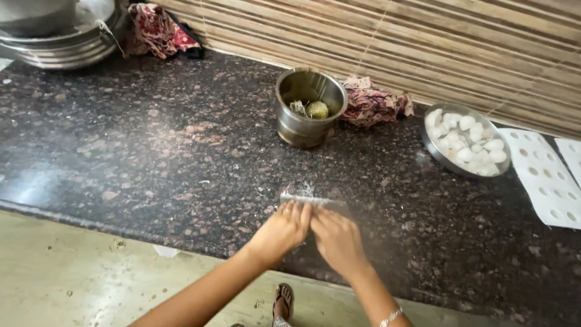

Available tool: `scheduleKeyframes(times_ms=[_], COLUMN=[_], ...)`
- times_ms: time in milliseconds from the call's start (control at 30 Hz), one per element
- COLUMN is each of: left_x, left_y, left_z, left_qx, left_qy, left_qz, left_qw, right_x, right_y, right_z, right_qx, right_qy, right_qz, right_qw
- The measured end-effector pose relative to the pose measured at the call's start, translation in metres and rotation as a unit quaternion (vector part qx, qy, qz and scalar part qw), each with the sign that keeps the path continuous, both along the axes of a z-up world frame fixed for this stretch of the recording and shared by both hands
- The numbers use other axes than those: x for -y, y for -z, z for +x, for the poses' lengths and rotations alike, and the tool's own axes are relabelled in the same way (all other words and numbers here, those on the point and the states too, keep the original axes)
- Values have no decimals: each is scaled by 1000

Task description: The person holds a green wax ball with an embedded wick on the counter and repeatedly shaves it with a large flat blade, producing white shavings. They gather the shavings with the blade and a paper sheet into a steel cup, wipe the counter with a cloth, rinse the cloth at the sink, and handle silicone molds with brown residue.

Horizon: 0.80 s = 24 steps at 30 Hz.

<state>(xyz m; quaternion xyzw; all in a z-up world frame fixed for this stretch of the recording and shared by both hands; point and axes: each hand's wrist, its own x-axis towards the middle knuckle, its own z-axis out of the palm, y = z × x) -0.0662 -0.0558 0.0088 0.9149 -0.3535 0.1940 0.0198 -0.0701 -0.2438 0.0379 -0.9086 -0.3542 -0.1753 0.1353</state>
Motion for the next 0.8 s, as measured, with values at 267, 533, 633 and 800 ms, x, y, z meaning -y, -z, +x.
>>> scheduleKeyframes(times_ms=[267, 533, 633, 800], left_x=[2, 4, 5, 1], left_y=[-12, -24, -7, -30], left_z=[-14, -2, -3, 28], left_qx=[-20, -86, -34, -67], left_qy=[-8, -37, -16, -47], left_qz=[59, 93, 41, 78], left_qw=[998, 991, 998, 994], right_x=[5, 5, 5, -2], right_y=[-3, -5, -2, 1], right_z=[-4, 15, 16, 41], right_qx=[-44, -80, -132, -38], right_qy=[-6, -13, -3, -21], right_qz=[-1, 10, -17, 39], right_qw=[999, 997, 991, 998])
